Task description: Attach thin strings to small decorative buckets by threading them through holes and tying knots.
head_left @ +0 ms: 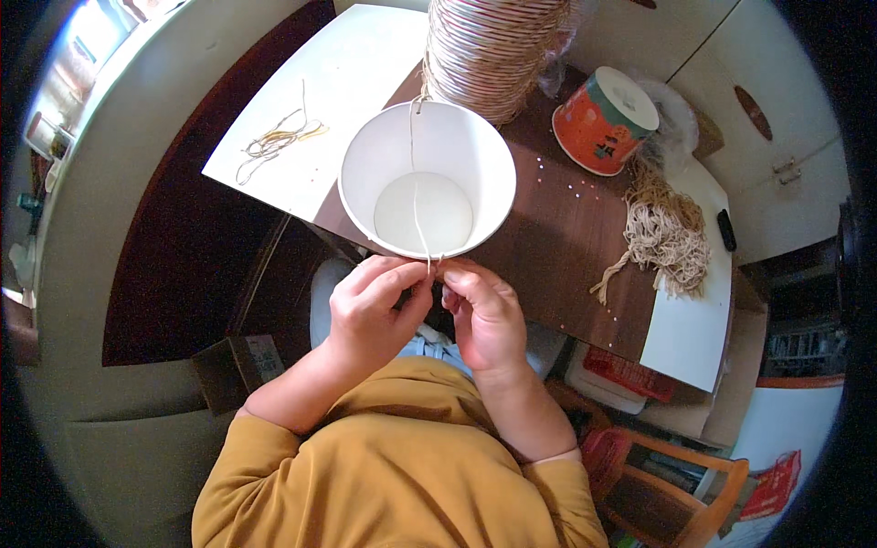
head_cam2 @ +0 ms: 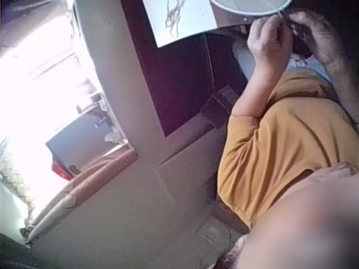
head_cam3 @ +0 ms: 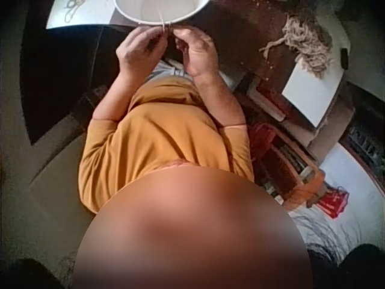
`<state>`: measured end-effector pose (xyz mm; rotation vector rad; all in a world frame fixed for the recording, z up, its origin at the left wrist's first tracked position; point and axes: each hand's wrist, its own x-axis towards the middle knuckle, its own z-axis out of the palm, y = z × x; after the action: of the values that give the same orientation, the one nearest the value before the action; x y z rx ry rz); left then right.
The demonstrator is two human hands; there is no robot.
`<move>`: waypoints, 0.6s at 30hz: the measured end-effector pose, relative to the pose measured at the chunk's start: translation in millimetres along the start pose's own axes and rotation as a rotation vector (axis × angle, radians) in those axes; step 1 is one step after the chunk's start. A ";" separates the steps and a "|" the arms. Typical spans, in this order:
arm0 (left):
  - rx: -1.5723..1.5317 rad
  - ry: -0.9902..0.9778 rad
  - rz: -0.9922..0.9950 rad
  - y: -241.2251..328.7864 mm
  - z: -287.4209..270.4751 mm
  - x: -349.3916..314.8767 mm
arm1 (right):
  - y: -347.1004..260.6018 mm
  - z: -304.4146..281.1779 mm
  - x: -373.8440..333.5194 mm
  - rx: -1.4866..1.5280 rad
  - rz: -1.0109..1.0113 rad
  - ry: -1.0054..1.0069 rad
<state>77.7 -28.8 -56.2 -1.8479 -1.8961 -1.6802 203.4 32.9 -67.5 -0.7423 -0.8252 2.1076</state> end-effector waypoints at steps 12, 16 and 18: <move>0.148 -0.083 0.255 0.2 -5.1 9.3 | 1.8 1.5 -2.6 -0.131 -0.162 0.026; 0.109 -0.093 0.349 -1.8 -7.2 10.8 | 0.4 -5.7 3.5 0.073 0.073 0.017; 0.091 -0.097 0.361 -3.0 -7.3 9.7 | -1.8 -5.3 5.5 0.121 0.121 0.017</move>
<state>68.0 -25.8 -48.8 -2.1105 -1.5176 -1.3910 204.9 39.8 -70.8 -0.7612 -0.6512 2.2335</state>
